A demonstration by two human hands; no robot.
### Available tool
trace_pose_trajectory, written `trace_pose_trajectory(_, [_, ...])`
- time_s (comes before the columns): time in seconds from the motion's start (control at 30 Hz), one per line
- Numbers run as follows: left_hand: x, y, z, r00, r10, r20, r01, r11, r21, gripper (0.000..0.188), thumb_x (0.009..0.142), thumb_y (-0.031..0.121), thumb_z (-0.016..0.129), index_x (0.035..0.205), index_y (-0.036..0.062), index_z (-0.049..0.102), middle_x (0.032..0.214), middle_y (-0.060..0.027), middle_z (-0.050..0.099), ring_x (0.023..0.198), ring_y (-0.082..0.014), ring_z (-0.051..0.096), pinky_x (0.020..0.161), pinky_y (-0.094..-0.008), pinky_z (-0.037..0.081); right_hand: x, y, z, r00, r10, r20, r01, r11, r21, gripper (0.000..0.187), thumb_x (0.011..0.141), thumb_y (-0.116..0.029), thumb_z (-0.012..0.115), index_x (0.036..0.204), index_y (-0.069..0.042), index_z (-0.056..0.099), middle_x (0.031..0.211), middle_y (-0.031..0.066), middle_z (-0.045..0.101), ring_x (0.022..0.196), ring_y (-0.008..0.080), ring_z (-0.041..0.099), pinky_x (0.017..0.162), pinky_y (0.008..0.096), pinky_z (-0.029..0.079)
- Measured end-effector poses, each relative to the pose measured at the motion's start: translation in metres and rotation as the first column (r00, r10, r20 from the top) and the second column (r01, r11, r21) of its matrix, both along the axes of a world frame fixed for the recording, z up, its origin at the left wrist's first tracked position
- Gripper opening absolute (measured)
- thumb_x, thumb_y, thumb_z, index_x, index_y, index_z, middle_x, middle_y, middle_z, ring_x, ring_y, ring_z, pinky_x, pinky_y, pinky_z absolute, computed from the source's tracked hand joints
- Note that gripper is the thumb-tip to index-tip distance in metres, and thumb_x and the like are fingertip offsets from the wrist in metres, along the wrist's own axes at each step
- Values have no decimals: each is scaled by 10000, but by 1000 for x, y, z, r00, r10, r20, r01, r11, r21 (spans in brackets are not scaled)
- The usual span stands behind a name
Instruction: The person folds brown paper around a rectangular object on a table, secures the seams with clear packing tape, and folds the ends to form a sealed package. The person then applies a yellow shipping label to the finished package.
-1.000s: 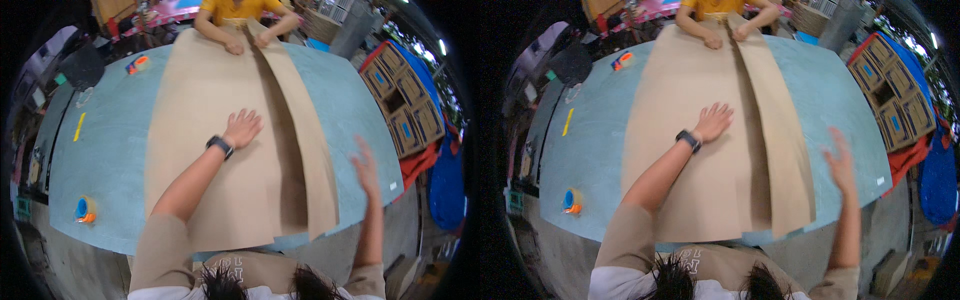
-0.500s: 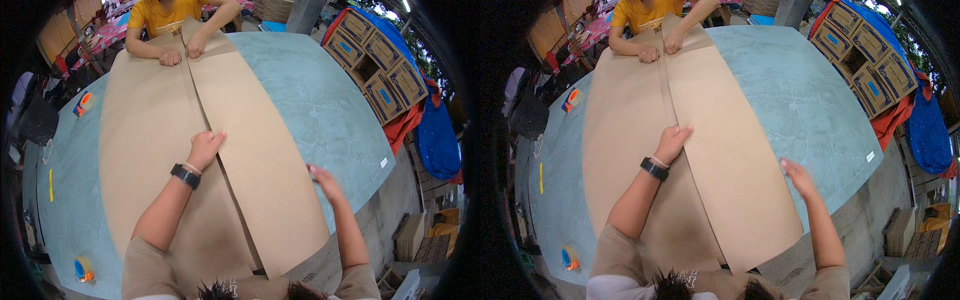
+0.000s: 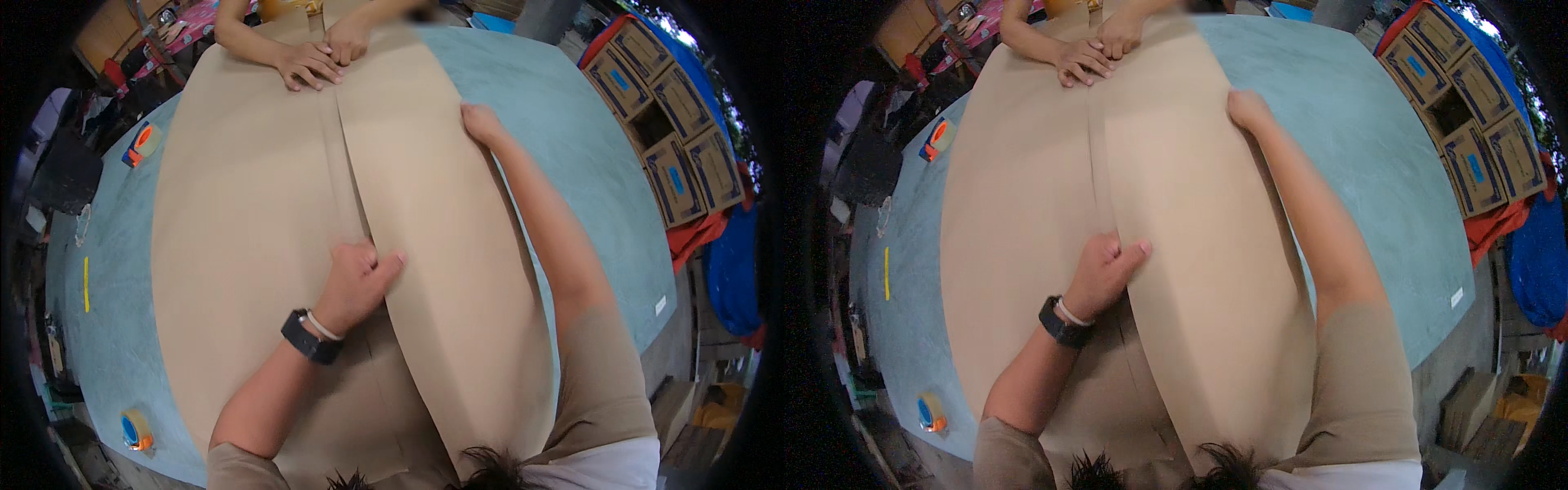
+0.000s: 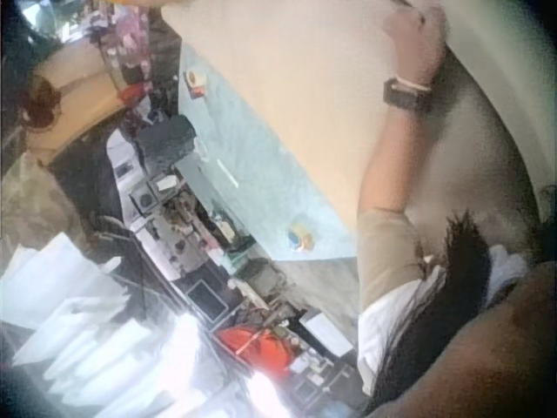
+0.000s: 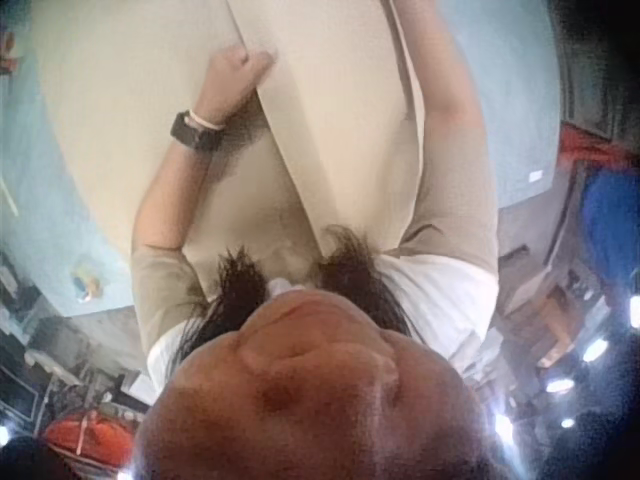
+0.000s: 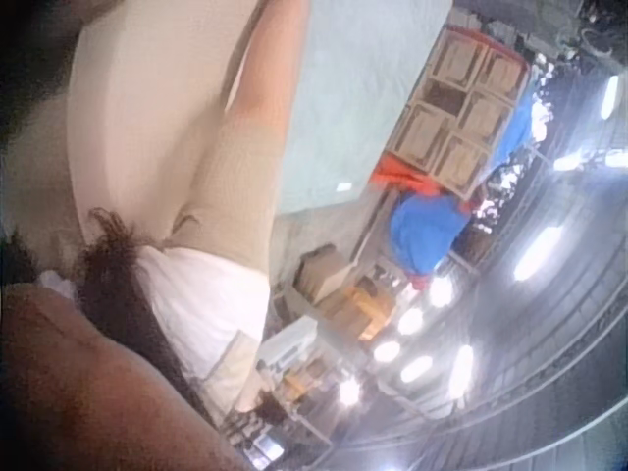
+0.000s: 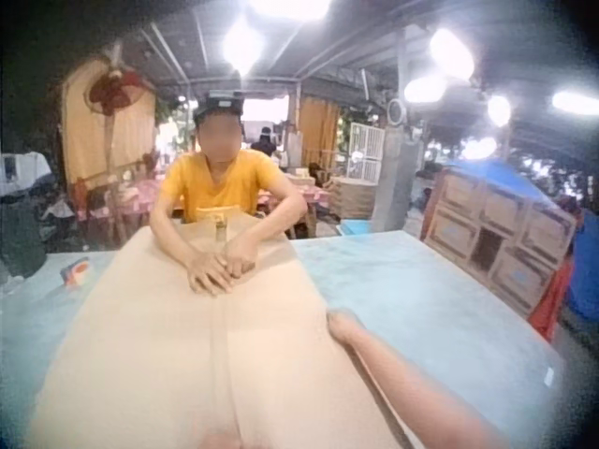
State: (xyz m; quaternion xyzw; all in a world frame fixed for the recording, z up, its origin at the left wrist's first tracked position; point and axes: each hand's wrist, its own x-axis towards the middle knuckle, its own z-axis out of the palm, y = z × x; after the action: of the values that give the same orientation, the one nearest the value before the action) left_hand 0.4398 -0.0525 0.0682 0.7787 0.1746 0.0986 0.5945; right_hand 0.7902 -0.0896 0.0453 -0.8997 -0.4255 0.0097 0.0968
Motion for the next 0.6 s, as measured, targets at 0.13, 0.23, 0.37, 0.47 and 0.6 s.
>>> trace_pose_trajectory(0.13, [-11, -1, 0, 986, -53, 160, 30, 989, 144, 346, 833, 224, 544, 635, -46, 456, 508, -43, 399, 497, -71, 355, 437, -280, 333, 21, 78, 14, 989, -142, 38, 139, 986, 88, 324, 827, -146, 366, 992, 17, 591, 1067, 233, 552, 984, 368, 544, 843, 449, 426])
trace_pose_trajectory(0.23, [0, -3, 1, 992, -71, 108, 52, 984, 169, 339, 834, 218, 540, 640, -45, 449, 502, -43, 359, 488, -75, 348, 425, -277, 326, 49, 75, 18, 979, -201, -21, 202, 977, 63, 329, 829, -163, 379, 1035, -3, 580, 1113, 211, 539, 1015, 360, 530, 852, 439, 426])
trace_pose_trajectory(0.37, [1, -3, -9, 999, -1, 53, -5, 994, 110, 427, 774, 283, 562, 498, -15, 429, 543, -173, 462, 538, -294, 459, 658, -382, 327, 2, 19, 0, 960, -279, -26, 278, 960, -21, 379, 861, -234, 329, 1054, -6, 562, 1116, 207, 538, 1002, 381, 526, 840, 452, 422])
trace_pose_trajectory(0.47, [-7, 2, -17, 994, 69, 79, -78, 990, 116, 410, 784, 271, 564, 530, -22, 431, 511, -106, 411, 506, -218, 404, 563, -351, 331, -79, -37, 9, 939, -333, -91, 337, 941, 34, 450, 885, -279, 274, 909, 43, 589, 994, 227, 578, 903, 411, 542, 799, 482, 418])
trace_pose_trajectory(0.6, [-2, 10, -1, 999, 43, 14, -45, 978, 204, 359, 799, 243, 587, 589, -17, 455, 522, 30, 352, 511, -82, 337, 454, -285, 331, -165, -119, 31, 893, -437, -111, 439, 899, -11, 402, 889, -278, 324, 951, 40, 562, 887, 268, 584, 868, 403, 552, 763, 483, 427])
